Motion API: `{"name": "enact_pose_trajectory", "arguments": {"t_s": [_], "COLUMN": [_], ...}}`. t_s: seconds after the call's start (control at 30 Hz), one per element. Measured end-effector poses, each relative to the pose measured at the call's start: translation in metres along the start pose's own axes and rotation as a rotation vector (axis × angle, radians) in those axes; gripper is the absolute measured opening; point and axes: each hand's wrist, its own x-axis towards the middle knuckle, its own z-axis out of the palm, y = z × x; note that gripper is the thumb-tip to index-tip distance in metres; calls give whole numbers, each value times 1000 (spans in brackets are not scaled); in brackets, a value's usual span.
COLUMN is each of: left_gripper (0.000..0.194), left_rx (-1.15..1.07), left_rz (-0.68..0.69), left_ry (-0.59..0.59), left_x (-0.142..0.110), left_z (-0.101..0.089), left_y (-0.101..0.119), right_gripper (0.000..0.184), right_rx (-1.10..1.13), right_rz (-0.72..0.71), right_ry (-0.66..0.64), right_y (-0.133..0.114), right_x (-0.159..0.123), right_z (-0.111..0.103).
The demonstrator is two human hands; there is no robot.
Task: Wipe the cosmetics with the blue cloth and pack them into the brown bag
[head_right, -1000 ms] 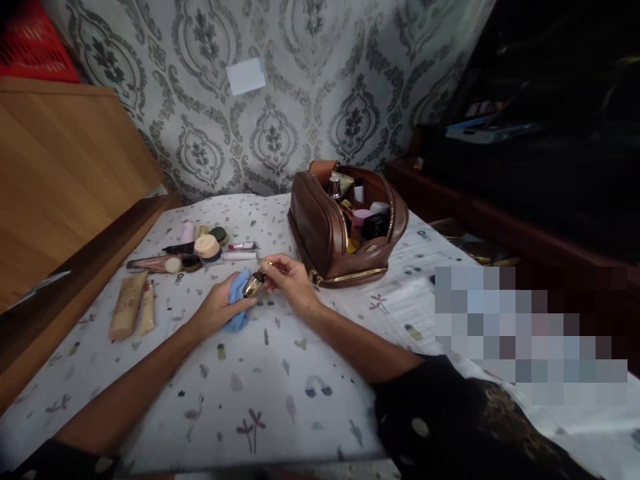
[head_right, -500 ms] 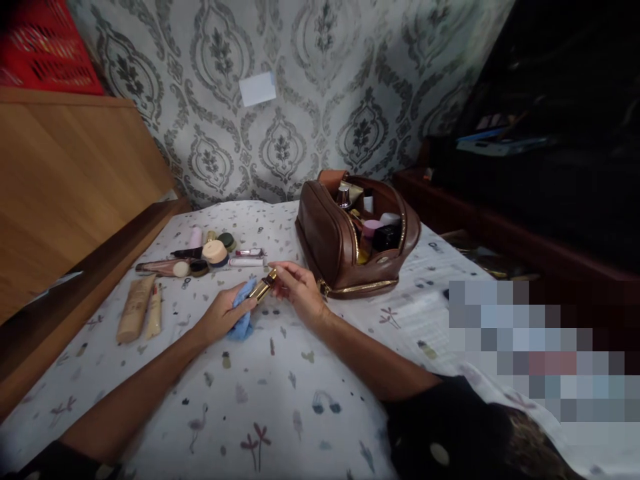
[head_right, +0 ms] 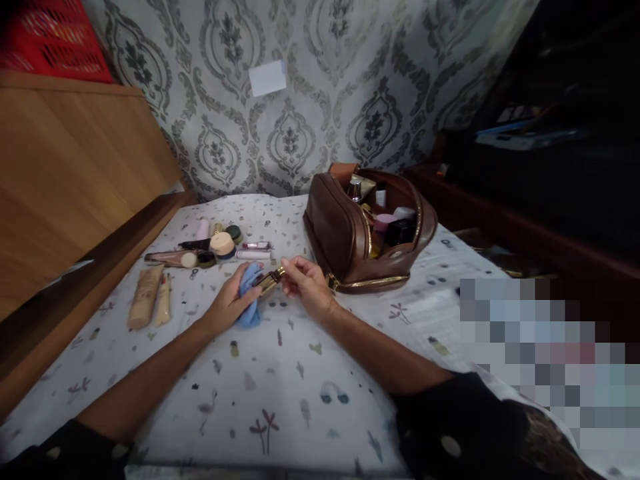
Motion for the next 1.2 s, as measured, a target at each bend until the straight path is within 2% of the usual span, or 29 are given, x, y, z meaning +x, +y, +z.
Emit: {"name": "enact_pose_trajectory", "arguments": {"t_s": [0.07,0.1,0.23,0.4,0.67,1.0,1.07,1.2], "left_gripper": [65,67,41,28,33,38,35,31], "left_rx": [56,98,183,157,202,226,243,279], "left_rz": [36,53,92,49,-64,-76,-41,133], "left_ry": [-17,-29,-81,-118,-54,-8,4,10], "left_x": [-1,-1,0,0,0,-1,0,-1], "left_z": [2,3,4,0,-1,0,0,1], "left_y": [-2,-2,-2,4,5,5,4,3], "right_gripper": [50,50,46,44,36,50,50,42], "right_rx": [-7,-11,-3,40,101,64,55,8], "right_rz": [16,25,49,83,76,59,57,53], "right_ry": [-15,-21,-33,-25,-41,-36,-25,0], "right_y": [0,0,-1,-3,-3,-2,-2,-2], "right_x": [-1,-1,-1,0,1,3,3,2], "right_z": [1,2,1,0,0,0,0,0]}}
